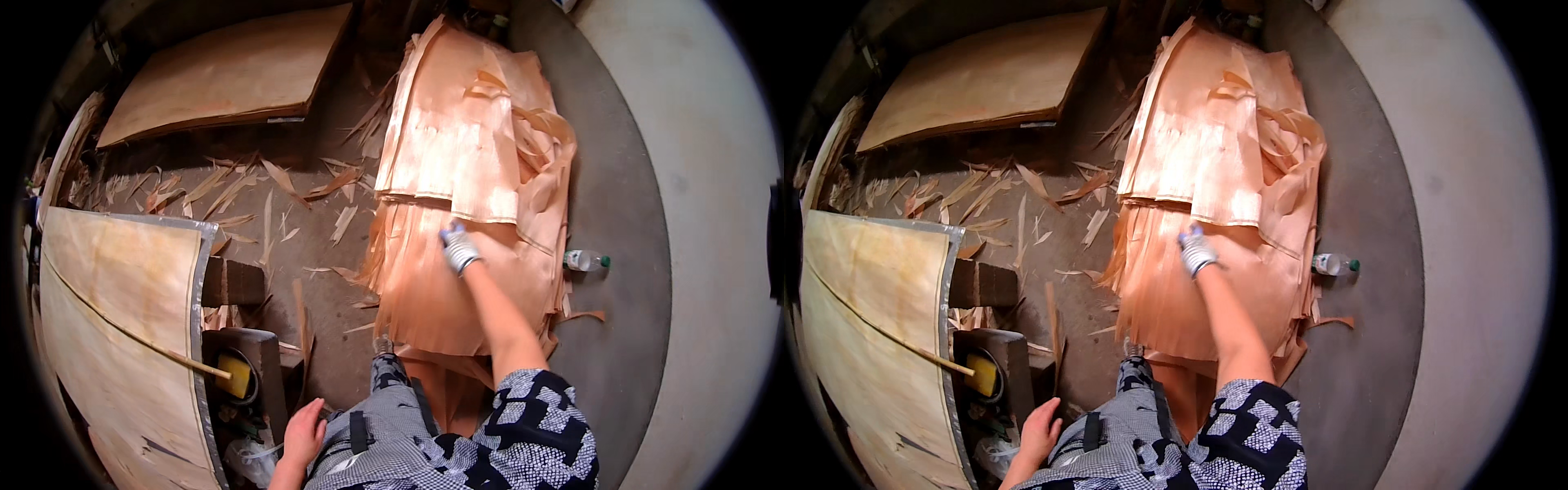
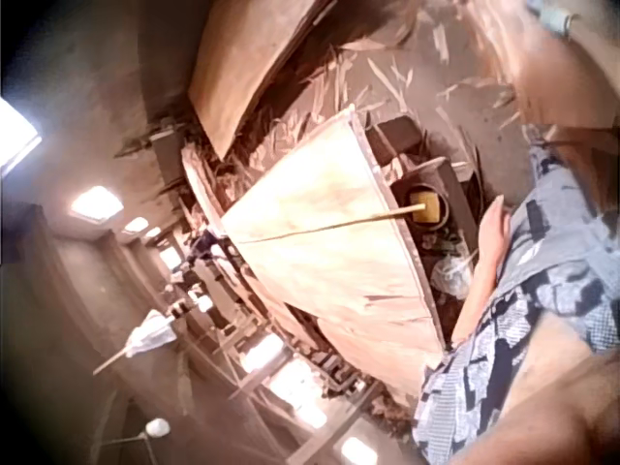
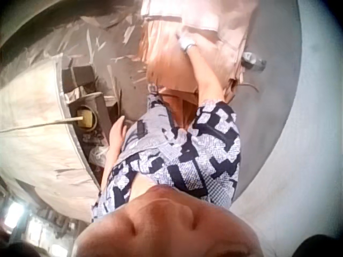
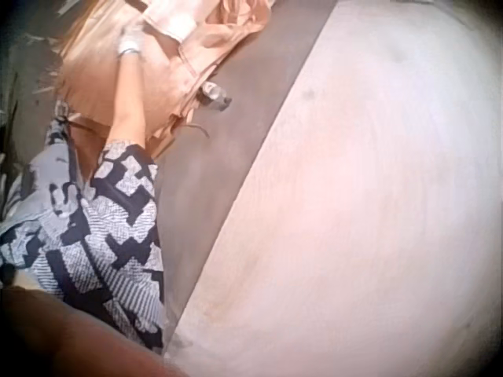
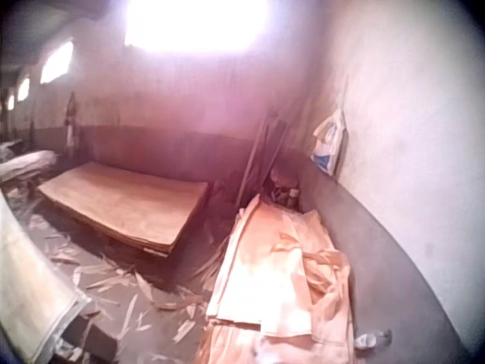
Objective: The person applies pieces of wood veneer to large wooden boards, using a small tool to press the veneer down and a long pole to lift and move the large boards.
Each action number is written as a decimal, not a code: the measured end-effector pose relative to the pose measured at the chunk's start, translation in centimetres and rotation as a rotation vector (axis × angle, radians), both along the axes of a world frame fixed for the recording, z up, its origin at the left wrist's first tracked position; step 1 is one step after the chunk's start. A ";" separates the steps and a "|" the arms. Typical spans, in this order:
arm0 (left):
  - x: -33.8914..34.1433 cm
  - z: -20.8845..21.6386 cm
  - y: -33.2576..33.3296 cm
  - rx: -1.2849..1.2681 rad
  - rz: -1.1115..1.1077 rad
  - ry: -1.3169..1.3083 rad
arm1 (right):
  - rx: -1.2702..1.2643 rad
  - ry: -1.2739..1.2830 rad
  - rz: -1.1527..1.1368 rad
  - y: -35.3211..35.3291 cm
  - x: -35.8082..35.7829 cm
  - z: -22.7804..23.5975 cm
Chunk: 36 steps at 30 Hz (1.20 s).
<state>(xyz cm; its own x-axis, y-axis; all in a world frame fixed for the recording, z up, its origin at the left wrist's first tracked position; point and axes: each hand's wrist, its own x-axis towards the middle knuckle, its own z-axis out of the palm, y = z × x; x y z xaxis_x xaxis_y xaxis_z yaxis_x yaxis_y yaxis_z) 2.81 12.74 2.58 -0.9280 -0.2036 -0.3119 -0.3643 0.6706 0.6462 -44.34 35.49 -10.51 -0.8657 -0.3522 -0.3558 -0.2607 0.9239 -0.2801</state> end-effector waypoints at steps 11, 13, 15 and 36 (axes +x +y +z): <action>-6.6 -1.7 -1.9 -0.054 0.153 -0.199 | -0.335 0.697 -0.297 8.1 -9.2 11.7; -9.3 -1.7 -1.4 0.005 0.102 -0.192 | -0.095 0.525 0.244 2.1 -6.9 10.4; -10.7 -1.7 -1.0 0.048 0.059 -0.181 | -0.015 0.409 0.247 -3.3 -5.3 6.1; -10.5 -1.4 -1.3 0.006 0.024 -0.160 | -0.692 -0.171 -0.482 -3.9 -13.4 7.2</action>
<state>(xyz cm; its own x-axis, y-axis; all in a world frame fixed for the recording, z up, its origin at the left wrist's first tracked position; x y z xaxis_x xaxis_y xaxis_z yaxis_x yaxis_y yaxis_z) -7.66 11.39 1.16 -0.8615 -0.2228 -0.4563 -0.4784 0.6571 0.5824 -57.70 31.56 -3.28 -0.9304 -0.1460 -0.3362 0.2135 0.5297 -0.8209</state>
